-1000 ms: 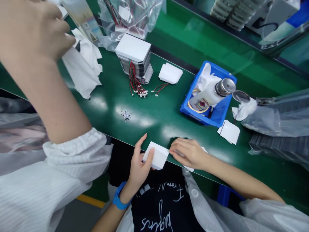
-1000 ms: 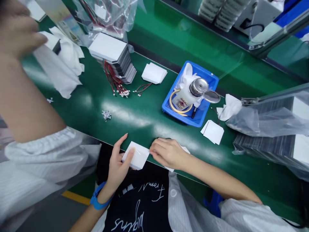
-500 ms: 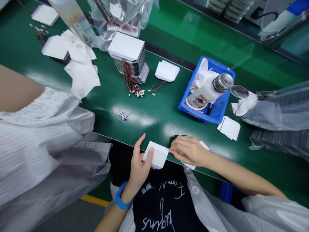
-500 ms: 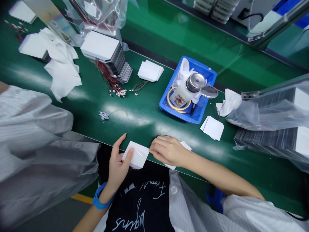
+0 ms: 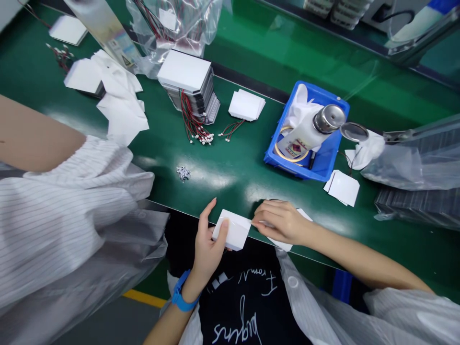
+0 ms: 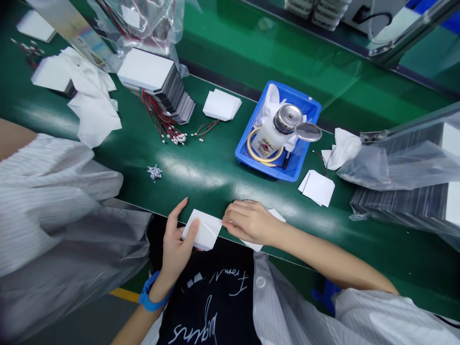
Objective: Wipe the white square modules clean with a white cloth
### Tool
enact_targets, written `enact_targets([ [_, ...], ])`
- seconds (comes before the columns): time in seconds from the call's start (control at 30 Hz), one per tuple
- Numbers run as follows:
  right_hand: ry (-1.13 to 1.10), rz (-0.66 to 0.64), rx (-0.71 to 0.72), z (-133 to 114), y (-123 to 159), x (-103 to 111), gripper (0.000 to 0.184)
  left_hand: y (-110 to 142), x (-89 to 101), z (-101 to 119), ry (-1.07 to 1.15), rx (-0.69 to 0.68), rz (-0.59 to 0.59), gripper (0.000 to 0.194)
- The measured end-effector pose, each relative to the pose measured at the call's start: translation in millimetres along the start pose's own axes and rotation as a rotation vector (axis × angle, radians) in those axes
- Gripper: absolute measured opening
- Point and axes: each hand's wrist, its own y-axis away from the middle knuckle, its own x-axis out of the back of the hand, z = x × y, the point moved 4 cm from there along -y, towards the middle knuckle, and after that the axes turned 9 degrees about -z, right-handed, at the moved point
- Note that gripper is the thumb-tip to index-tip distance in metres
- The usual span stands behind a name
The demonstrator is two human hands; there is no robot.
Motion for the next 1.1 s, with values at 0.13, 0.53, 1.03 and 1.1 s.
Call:
enact_targets([
  [0.13, 0.004, 0.034, -0.022, 1.0, 0.6, 0.6, 0.009, -0.7, -0.1, 0.1, 0.003, -0.005, -0.002, 0.069],
  [0.53, -0.185, 0.094, -0.082, 8.7, 1.6, 2.9, 0.004, -0.1, -0.1, -1.2, 0.039, -0.049, 0.036, 0.064],
  [1.03, -0.021, 0.046, -0.045, 5.8, -1.1, 0.2, 0.006, -1.6, -0.4, -4.8, 0.082, -0.077, -0.017, 0.062],
  [1.1, -0.083, 0.090, -0.085, 7.8, -1.2, 1.6, 0.005, -1.8, -0.8, -5.5, 0.103, -0.071, -0.025, 0.062],
])
